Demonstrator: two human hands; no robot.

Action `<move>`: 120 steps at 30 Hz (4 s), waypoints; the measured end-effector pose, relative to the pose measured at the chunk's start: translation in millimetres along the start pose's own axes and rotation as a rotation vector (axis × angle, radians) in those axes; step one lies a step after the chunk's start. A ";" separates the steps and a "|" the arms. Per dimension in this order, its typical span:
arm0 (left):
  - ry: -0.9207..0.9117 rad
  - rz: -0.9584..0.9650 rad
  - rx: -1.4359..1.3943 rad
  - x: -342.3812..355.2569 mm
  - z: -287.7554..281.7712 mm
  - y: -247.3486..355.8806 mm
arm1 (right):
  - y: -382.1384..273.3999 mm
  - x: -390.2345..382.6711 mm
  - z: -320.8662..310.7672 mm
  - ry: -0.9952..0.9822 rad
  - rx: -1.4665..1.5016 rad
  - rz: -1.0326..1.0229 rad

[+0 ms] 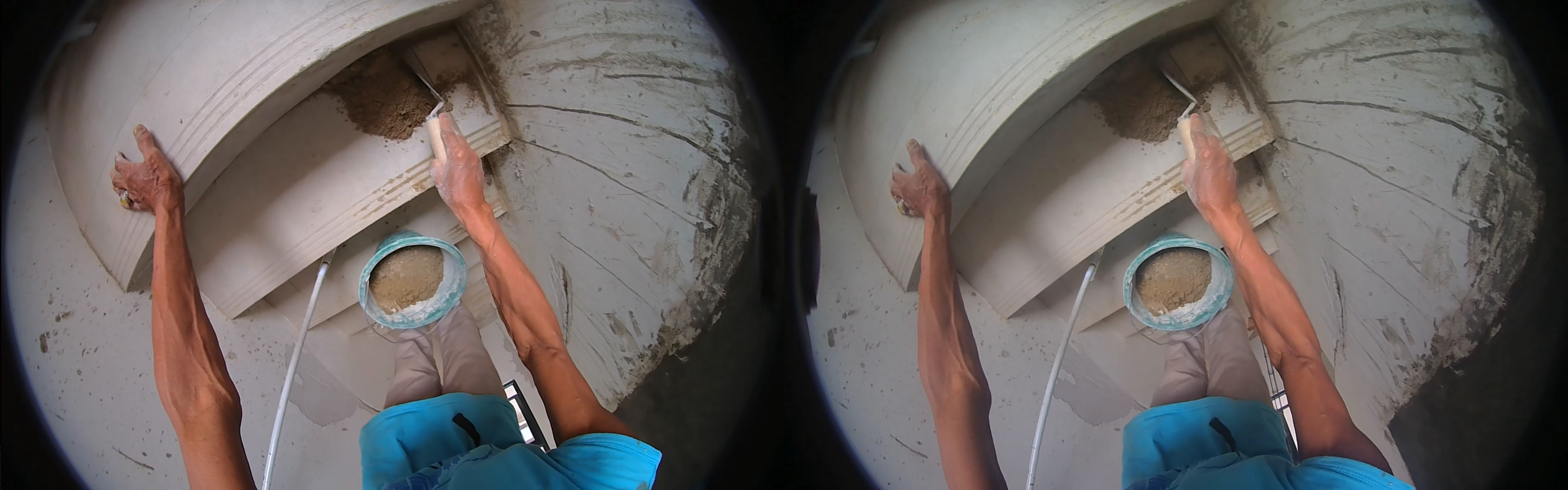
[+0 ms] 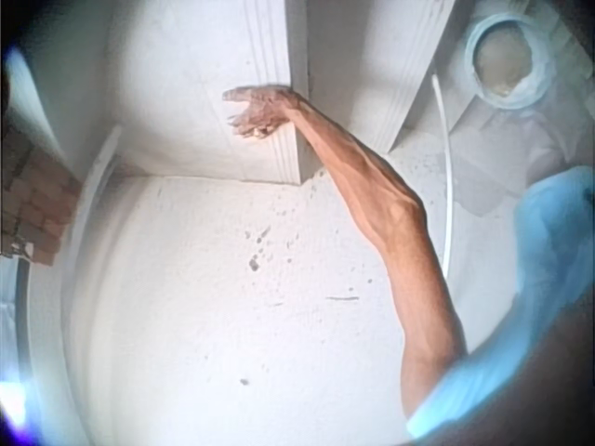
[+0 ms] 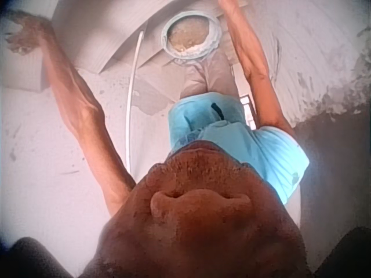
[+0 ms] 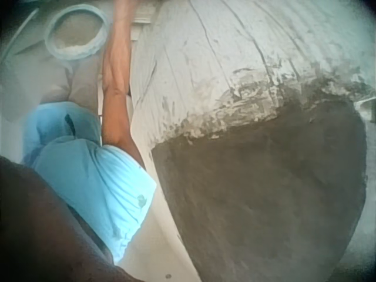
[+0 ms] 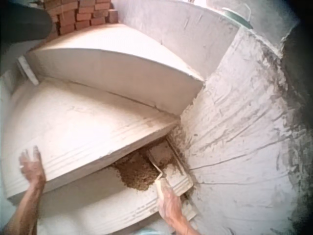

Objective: The person applies cement mixture to the corner and underside of concrete stairs using a trowel, then brushes away debris from the steps with a broom.

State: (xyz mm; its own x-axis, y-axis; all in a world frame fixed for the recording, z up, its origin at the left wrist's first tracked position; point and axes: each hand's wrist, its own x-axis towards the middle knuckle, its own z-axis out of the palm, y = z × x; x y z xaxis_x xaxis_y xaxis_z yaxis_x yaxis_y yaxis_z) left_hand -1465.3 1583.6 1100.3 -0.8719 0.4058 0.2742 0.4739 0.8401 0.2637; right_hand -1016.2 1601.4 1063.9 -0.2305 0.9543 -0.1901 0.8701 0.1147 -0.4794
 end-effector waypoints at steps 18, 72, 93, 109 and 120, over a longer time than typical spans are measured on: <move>-0.003 -0.002 -0.012 1.3 1.8 -2.9 | 31.2 -41.8 -23.0 0.271 -0.101 0.374; 0.013 0.025 0.057 12.1 7.7 -7.3 | 45.6 -78.6 13.5 0.285 0.263 0.327; -0.016 0.040 -0.021 4.1 0.2 -3.2 | 20.6 -37.3 -0.9 0.311 0.169 0.323; -0.019 0.030 -0.017 1.9 0.8 -4.1 | -41.1 46.5 -11.7 0.246 0.972 0.573; -0.021 0.031 -0.029 0.9 -0.1 -2.6 | -62.3 79.7 -30.7 0.121 1.297 0.803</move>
State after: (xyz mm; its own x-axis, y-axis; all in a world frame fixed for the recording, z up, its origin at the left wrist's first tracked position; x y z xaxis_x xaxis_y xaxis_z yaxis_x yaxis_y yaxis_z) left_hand -1467.4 1581.8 1099.9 -0.8590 0.4389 0.2635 0.5037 0.8164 0.2824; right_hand -1075.4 1678.8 1104.9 0.1928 0.6678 -0.7189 -0.2398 -0.6783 -0.6945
